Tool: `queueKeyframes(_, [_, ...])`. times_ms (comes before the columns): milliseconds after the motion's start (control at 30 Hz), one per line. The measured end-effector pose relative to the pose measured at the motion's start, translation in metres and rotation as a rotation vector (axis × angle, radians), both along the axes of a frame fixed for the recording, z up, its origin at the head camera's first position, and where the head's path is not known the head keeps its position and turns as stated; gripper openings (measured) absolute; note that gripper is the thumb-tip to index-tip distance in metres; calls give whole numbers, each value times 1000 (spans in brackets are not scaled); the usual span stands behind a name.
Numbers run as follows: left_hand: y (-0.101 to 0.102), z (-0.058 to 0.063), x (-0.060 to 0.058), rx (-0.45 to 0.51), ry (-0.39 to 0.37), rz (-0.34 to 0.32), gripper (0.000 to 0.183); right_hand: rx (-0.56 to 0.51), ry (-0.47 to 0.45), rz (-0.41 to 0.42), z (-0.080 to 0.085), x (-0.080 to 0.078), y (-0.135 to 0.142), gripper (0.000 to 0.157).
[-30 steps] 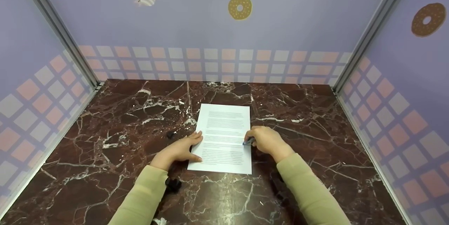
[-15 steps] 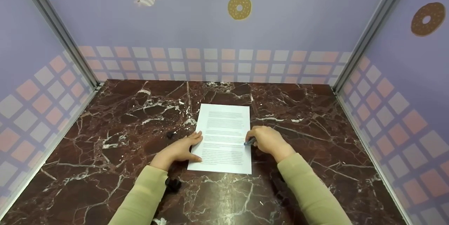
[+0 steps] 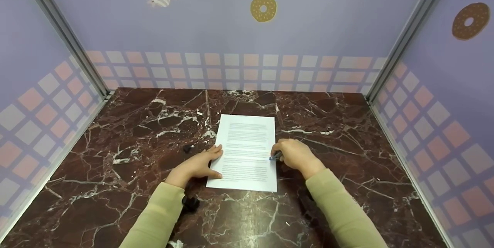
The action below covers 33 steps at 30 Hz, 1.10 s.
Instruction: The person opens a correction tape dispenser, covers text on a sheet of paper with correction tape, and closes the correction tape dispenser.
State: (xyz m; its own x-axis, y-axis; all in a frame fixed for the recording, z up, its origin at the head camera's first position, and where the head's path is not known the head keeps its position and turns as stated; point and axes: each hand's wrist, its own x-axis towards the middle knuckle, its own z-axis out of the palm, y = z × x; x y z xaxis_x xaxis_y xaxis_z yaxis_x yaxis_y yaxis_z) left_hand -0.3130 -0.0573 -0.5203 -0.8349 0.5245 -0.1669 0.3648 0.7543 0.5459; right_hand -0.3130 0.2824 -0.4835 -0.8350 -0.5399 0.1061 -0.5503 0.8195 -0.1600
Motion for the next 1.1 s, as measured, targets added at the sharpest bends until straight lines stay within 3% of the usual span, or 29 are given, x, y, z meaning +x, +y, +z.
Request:
queueKeyframes(200, [0,1,0,-3,2,5,91,-3,1,5,1,0,3,31])
queueKeyframes(533, [0,1,0,-1,7,-5,92,-127,-31,-88,5,5,16,33])
queueKeyframes(900, [-1,0,0,2,9,-5,93,-213,-10,-86,-8,10,16,32])
queueKeyframes(1100, [0,-1,1,1,25,8,93,-256,-46,-130,-13,12,13,30])
